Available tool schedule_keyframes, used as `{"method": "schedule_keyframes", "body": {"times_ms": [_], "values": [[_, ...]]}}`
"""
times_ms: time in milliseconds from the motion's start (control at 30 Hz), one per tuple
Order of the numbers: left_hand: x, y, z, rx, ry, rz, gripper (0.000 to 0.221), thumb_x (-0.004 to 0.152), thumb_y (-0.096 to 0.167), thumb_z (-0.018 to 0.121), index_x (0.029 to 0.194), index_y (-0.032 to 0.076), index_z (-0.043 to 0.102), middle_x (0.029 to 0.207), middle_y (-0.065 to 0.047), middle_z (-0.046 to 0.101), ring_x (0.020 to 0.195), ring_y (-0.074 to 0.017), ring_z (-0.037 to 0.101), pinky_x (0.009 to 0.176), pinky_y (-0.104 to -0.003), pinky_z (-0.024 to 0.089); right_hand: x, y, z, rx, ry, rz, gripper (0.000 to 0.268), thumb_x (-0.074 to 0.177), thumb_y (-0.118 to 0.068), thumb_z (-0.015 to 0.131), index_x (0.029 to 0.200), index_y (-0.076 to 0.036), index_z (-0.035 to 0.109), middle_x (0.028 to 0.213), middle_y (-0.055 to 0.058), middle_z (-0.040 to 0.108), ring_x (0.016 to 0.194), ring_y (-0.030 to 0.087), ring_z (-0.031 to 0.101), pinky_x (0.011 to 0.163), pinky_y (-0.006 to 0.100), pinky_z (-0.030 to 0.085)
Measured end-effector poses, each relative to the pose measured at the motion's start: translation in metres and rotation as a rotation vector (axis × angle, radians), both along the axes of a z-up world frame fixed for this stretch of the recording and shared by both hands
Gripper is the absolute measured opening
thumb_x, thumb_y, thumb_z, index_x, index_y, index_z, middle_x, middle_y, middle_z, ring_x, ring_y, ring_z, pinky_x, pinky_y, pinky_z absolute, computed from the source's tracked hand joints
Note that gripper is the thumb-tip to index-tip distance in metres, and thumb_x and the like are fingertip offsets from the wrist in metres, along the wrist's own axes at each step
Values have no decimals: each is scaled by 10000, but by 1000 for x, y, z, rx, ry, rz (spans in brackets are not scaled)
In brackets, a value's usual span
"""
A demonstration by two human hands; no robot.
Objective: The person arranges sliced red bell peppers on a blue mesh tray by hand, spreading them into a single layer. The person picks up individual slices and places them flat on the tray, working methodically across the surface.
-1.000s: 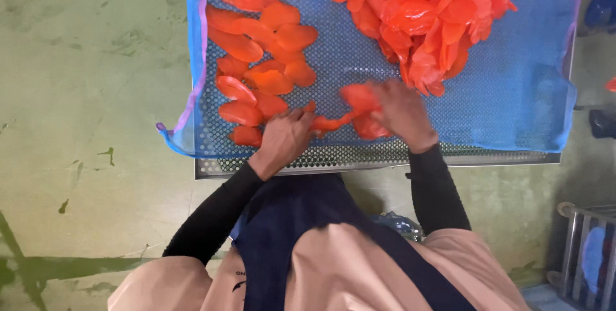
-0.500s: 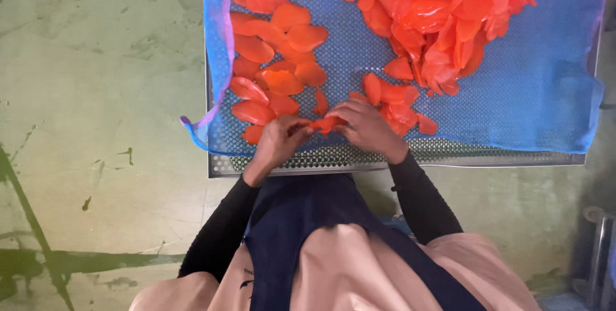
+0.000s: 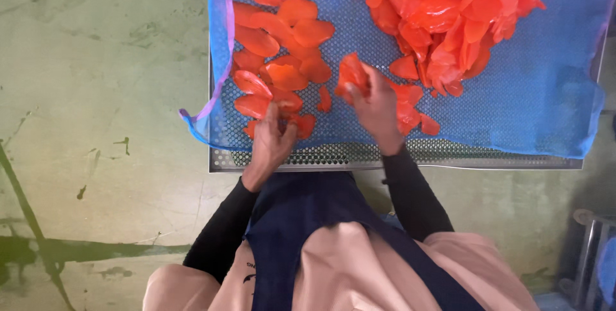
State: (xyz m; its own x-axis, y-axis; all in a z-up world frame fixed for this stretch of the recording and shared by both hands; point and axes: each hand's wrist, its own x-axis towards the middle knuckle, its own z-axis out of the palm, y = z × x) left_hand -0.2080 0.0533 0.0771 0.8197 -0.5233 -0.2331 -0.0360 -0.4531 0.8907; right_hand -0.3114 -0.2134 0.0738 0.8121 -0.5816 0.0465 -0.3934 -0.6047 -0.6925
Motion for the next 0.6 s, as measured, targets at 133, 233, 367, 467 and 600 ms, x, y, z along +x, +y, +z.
{"method": "schedule_keyframes", "body": {"times_ms": [133,233,367,467,600], "values": [[-6,10,-31,63,-380,-67,226,979,247,733,1189,167,709,993,-175,727,828,-506,788,703,-591,647,15,26,-2,-889,78,464,544,1193,-583,595,1520,-168,724,1252,118,720,1152,355,683,994,542,535],[-7,18,-14,420,-402,-81,210,1040,310,681,1215,198,711,1282,-133,602,755,-555,785,718,-679,684,-7,5,-22,-594,75,628,363,1026,-535,791,1333,-343,827,1241,29,740,1216,333,664,990,515,531],[-1,-1,-10,312,-849,-91,196,1011,274,731,1174,326,828,1139,-81,602,813,-397,798,646,-523,680,-35,-50,-14,-702,366,277,807,989,-669,817,1599,-159,677,1387,180,668,1363,470,562,1079,682,486],[15,-29,-8,214,-1013,-214,237,1005,212,737,1199,224,872,1216,-164,685,1213,-451,678,983,-608,517,-51,-66,-12,-687,546,234,771,928,-570,847,1539,-116,724,1443,167,700,1500,462,491,1120,712,467],[45,-45,-34,231,-992,-402,227,1044,201,641,1125,186,853,1156,-160,780,1424,-424,635,1213,-666,424,-78,-92,-34,-704,351,318,566,848,-188,671,1401,-254,779,1251,21,775,1339,332,677,1088,562,532]]}}
